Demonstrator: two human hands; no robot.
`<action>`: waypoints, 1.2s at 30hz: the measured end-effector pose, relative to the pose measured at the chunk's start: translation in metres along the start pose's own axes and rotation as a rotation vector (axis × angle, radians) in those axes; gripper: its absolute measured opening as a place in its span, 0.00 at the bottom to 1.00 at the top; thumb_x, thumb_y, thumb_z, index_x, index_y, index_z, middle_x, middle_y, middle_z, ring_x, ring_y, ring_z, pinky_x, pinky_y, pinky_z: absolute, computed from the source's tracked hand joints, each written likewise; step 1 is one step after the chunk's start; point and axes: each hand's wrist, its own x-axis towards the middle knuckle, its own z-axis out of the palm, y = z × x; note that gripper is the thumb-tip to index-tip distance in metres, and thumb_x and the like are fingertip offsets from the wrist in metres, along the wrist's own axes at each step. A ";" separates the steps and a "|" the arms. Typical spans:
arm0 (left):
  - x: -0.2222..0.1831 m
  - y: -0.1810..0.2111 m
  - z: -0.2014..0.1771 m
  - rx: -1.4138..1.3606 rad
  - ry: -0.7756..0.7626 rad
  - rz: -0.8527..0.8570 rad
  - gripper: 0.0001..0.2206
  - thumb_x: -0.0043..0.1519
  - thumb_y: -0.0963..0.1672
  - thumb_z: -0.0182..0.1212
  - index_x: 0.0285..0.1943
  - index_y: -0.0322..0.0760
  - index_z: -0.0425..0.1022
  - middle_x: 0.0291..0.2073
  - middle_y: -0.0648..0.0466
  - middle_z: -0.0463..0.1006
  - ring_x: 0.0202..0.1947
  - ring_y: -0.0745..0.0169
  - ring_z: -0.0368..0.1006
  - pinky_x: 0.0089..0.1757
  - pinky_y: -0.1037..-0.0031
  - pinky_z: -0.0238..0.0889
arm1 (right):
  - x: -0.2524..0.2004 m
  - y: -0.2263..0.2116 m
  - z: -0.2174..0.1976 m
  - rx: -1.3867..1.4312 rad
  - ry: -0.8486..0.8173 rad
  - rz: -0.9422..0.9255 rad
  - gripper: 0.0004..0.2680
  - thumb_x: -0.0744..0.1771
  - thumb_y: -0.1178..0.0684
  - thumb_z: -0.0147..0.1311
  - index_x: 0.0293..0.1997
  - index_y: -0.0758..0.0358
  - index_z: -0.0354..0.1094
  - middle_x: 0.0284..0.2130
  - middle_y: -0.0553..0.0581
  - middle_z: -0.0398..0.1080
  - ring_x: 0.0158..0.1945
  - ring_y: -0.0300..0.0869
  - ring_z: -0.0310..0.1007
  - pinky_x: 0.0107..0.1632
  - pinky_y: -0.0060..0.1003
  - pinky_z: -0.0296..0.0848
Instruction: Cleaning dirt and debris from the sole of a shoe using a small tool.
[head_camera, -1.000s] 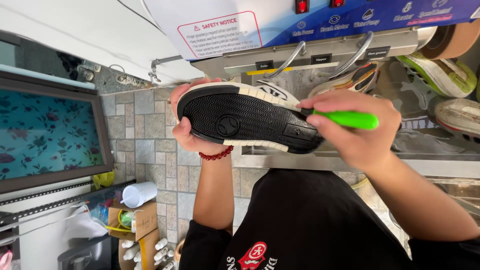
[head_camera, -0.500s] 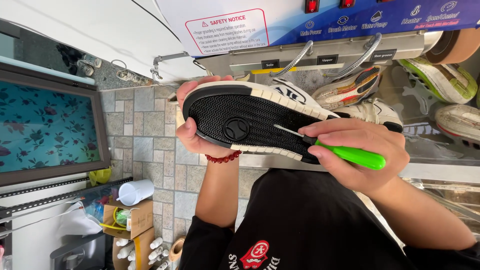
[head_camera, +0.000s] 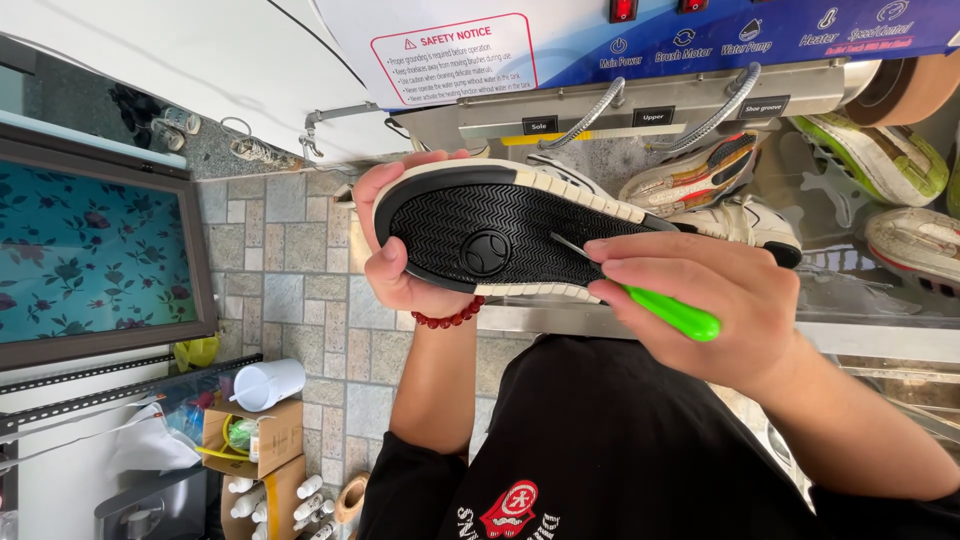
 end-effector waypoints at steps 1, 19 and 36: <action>0.000 0.000 0.000 0.000 -0.002 0.000 0.26 0.61 0.50 0.57 0.63 0.27 0.64 0.54 0.31 0.74 0.55 0.35 0.74 0.60 0.51 0.69 | 0.000 0.000 0.002 -0.001 0.001 -0.001 0.10 0.62 0.64 0.69 0.43 0.68 0.71 0.41 0.63 0.78 0.41 0.47 0.82 0.43 0.34 0.80; -0.004 -0.004 -0.003 -0.036 -0.014 0.098 0.26 0.63 0.49 0.55 0.67 0.29 0.63 0.54 0.30 0.74 0.55 0.37 0.75 0.55 0.51 0.73 | -0.024 -0.001 0.014 -0.173 0.154 -0.103 0.15 0.61 0.65 0.72 0.46 0.72 0.68 0.43 0.67 0.76 0.46 0.53 0.81 0.48 0.41 0.82; -0.004 0.001 0.013 0.071 -0.033 0.199 0.24 0.64 0.50 0.55 0.63 0.28 0.63 0.53 0.30 0.74 0.54 0.35 0.76 0.56 0.52 0.73 | -0.025 0.002 0.021 0.025 0.228 0.003 0.15 0.61 0.64 0.72 0.47 0.69 0.67 0.40 0.65 0.77 0.44 0.50 0.83 0.44 0.36 0.83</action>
